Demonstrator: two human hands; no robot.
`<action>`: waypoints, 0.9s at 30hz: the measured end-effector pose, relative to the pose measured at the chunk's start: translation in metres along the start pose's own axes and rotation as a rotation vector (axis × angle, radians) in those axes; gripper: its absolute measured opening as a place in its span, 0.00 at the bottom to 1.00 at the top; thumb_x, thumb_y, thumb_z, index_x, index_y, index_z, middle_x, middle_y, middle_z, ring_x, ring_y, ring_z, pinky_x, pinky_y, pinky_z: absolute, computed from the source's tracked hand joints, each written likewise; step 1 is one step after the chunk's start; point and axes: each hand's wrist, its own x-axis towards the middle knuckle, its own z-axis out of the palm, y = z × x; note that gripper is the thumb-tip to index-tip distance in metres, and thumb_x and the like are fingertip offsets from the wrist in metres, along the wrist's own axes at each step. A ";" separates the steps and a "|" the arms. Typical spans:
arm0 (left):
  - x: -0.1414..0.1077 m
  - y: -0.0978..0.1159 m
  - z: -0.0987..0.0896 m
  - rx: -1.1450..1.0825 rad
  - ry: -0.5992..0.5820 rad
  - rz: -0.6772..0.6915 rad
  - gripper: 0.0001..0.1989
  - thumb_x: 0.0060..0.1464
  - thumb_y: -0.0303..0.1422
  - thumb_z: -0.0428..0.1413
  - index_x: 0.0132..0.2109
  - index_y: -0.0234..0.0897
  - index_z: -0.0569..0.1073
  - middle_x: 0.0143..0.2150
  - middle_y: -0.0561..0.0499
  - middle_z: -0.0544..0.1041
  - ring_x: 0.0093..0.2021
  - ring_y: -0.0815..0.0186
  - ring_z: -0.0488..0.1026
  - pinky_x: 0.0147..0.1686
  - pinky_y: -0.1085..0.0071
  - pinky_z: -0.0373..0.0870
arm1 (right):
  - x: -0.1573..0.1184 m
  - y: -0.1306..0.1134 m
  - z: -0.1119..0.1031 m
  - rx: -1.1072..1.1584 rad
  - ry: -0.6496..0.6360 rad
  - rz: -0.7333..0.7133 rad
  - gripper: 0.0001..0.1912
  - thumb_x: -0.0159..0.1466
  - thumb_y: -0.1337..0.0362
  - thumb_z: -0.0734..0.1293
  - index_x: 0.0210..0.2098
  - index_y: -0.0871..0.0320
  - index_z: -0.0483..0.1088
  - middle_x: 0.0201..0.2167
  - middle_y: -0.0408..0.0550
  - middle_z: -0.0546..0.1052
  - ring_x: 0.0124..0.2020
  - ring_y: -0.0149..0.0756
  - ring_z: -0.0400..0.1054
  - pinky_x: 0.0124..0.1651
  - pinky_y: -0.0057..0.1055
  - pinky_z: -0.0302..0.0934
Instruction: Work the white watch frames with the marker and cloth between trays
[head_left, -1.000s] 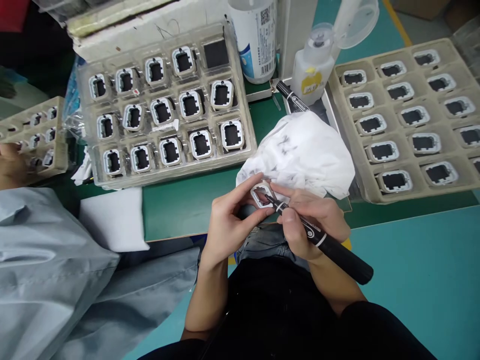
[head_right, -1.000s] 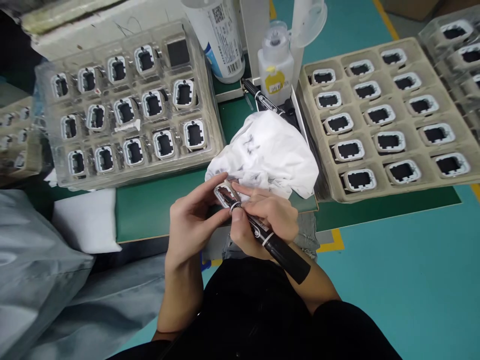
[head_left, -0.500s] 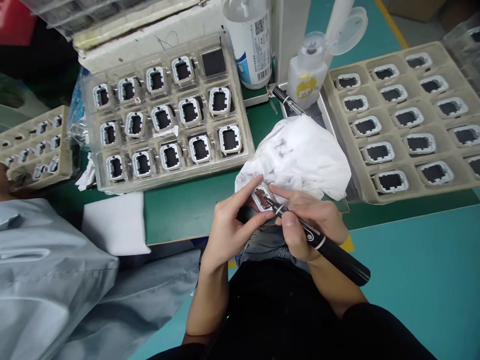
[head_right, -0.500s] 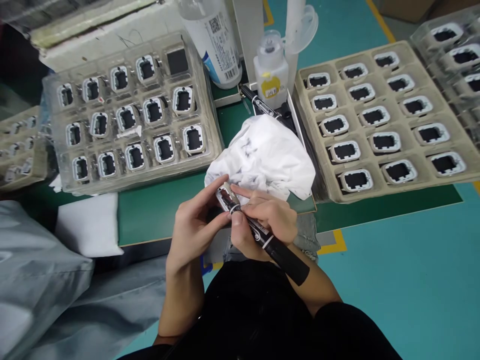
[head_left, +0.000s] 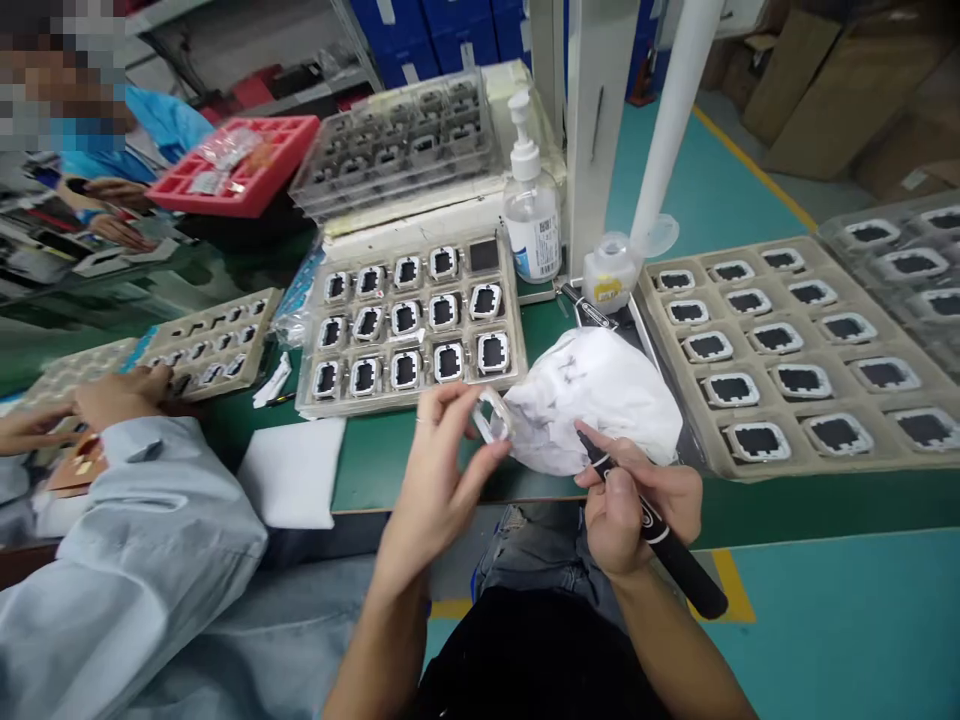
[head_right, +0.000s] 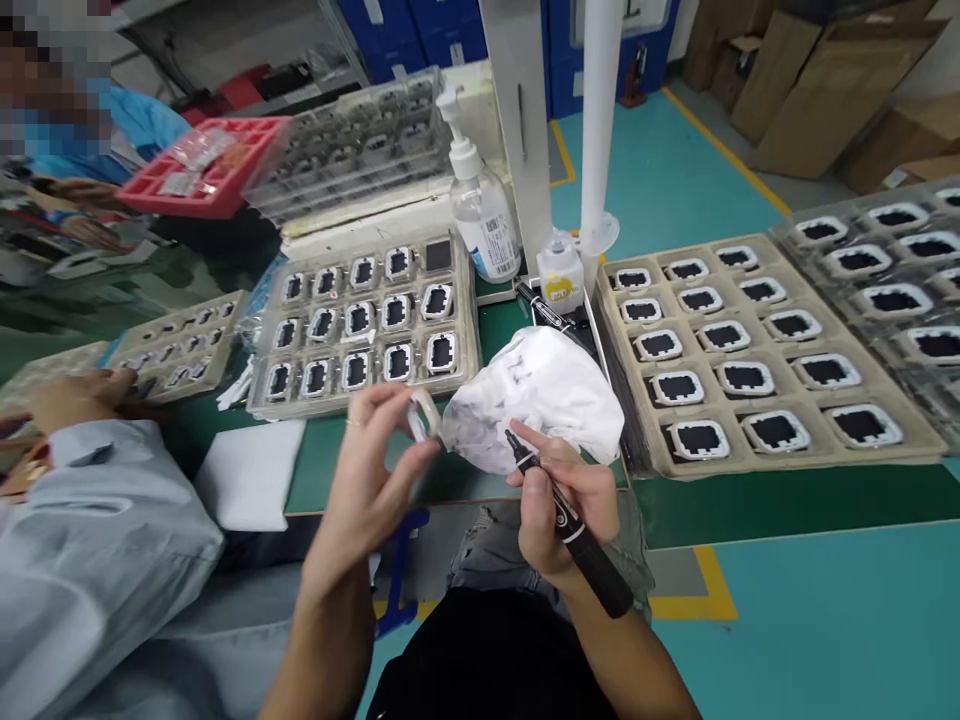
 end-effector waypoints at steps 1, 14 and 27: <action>0.017 -0.003 -0.011 0.079 0.030 0.038 0.24 0.81 0.46 0.65 0.76 0.45 0.80 0.67 0.38 0.78 0.62 0.48 0.81 0.67 0.53 0.83 | 0.001 -0.001 0.002 0.024 0.030 -0.011 0.12 0.77 0.53 0.77 0.48 0.47 0.71 0.34 0.44 0.88 0.42 0.57 0.92 0.53 0.68 0.91; 0.280 -0.047 -0.024 -0.013 -0.080 -0.015 0.24 0.52 0.35 0.87 0.46 0.29 0.85 0.70 0.37 0.85 0.89 0.36 0.64 0.93 0.34 0.43 | 0.014 -0.006 0.016 0.041 0.121 -0.103 0.05 0.79 0.65 0.73 0.50 0.50 0.74 0.28 0.38 0.84 0.42 0.52 0.94 0.48 0.51 0.90; -0.004 -0.021 -0.018 -0.705 0.523 -0.481 0.20 0.69 0.47 0.75 0.54 0.34 0.86 0.47 0.40 0.93 0.44 0.56 0.93 0.38 0.67 0.85 | 0.010 0.006 0.011 -0.058 0.122 -0.110 0.06 0.77 0.60 0.76 0.49 0.51 0.76 0.29 0.41 0.85 0.40 0.52 0.93 0.48 0.50 0.88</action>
